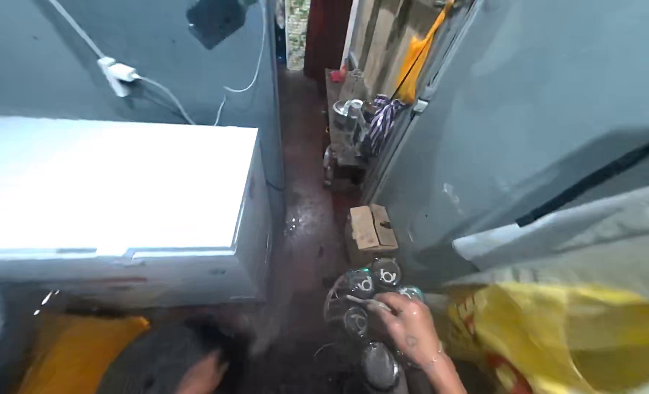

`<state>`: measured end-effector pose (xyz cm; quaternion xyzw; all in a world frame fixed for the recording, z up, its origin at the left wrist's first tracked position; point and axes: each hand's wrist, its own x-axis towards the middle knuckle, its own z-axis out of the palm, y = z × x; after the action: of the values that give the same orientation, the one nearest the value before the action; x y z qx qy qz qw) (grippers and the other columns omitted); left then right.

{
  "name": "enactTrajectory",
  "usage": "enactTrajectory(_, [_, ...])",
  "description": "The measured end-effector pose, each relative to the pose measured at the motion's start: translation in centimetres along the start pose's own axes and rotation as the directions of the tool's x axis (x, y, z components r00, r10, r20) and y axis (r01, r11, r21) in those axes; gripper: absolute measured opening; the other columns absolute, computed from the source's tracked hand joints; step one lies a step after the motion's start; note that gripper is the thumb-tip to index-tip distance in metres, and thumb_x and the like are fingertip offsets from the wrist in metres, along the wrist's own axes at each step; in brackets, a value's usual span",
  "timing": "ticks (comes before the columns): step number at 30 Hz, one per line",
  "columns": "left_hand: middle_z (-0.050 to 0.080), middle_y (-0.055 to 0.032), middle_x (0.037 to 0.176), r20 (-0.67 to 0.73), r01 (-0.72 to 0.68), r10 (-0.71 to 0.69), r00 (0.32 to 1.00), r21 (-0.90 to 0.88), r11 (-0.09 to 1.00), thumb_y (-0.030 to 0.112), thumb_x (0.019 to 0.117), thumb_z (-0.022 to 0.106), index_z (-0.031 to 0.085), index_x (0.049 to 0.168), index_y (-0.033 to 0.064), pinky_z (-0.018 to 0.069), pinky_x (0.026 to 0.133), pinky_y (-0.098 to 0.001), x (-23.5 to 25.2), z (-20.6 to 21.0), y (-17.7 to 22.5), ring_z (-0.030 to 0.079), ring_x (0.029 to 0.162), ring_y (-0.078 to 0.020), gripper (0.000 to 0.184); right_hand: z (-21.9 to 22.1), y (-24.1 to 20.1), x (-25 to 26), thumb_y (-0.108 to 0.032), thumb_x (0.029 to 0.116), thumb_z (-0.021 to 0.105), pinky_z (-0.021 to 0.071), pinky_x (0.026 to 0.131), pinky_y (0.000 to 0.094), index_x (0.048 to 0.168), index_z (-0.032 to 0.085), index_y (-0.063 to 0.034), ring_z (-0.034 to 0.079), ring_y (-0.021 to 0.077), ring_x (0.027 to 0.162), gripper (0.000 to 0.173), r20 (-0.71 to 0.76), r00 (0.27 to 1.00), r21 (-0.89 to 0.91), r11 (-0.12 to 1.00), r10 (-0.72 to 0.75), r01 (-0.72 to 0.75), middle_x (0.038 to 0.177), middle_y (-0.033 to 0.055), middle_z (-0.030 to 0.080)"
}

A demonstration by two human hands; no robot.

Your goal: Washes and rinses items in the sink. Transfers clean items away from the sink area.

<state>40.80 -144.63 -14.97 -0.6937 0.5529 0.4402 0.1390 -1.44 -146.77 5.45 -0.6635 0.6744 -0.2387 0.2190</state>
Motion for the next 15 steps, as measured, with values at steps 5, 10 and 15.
enactTrajectory(5, [0.055, -0.0258, 0.143, 0.028, -0.47, 0.472, 0.881, 0.171, 0.866, 0.03, 0.1065, 0.054, 0.049, 0.147, 0.0002, 0.0422, 0.11, -0.0603, 15.0, -13.8, 28.4, 0.056, 0.131, -0.0424, 0.05, -1.3, 4.3, 16.0, -0.021, 0.093, 0.07, 0.0514, 0.083, 0.0657, 0.1, 0.079, -0.0038, 0.073, 0.0385, 0.092, 0.021, -0.124, 0.976, 0.003, 0.984, 0.179, -0.18, 0.096, 0.0174, 0.077])
enactTrajectory(10, [0.057, -0.0242, 0.141, 0.069, -0.583, 0.58, 0.812, 0.045, 0.811, 0.029, 0.107, 0.054, 0.048, 0.147, -0.0003, 0.0422, 0.112, -0.0545, 23.6, -23.1, 41.3, 0.058, 0.129, -0.0379, 0.05, -2.6, 8.0, 33.5, -0.024, 0.0958, 0.068, 0.0531, 0.083, 0.063, 0.103, 0.078, -0.0027, 0.073, 0.04, 0.09, 0.025, -0.06, 0.972, -0.019, 0.973, 0.229, -0.23, 0.093, 0.0192, 0.076])
enactTrajectory(15, [0.064, -0.03, 0.127, 0.003, -0.349, 0.353, 0.936, -0.141, 0.927, 0.021, 0.1053, 0.056, 0.059, 0.135, -0.0064, 0.0445, 0.106, -0.061, 28.8, -30.3, 40.8, 0.062, 0.12, -0.046, 0.041, -4.0, 9.0, 51.6, -0.023, 0.099, 0.063, 0.0538, 0.088, 0.0589, 0.11, 0.076, -0.0021, 0.073, 0.0372, 0.095, 0.027, 0.113, 0.971, 0.022, 0.977, 0.209, -0.213, 0.098, 0.019, 0.076])
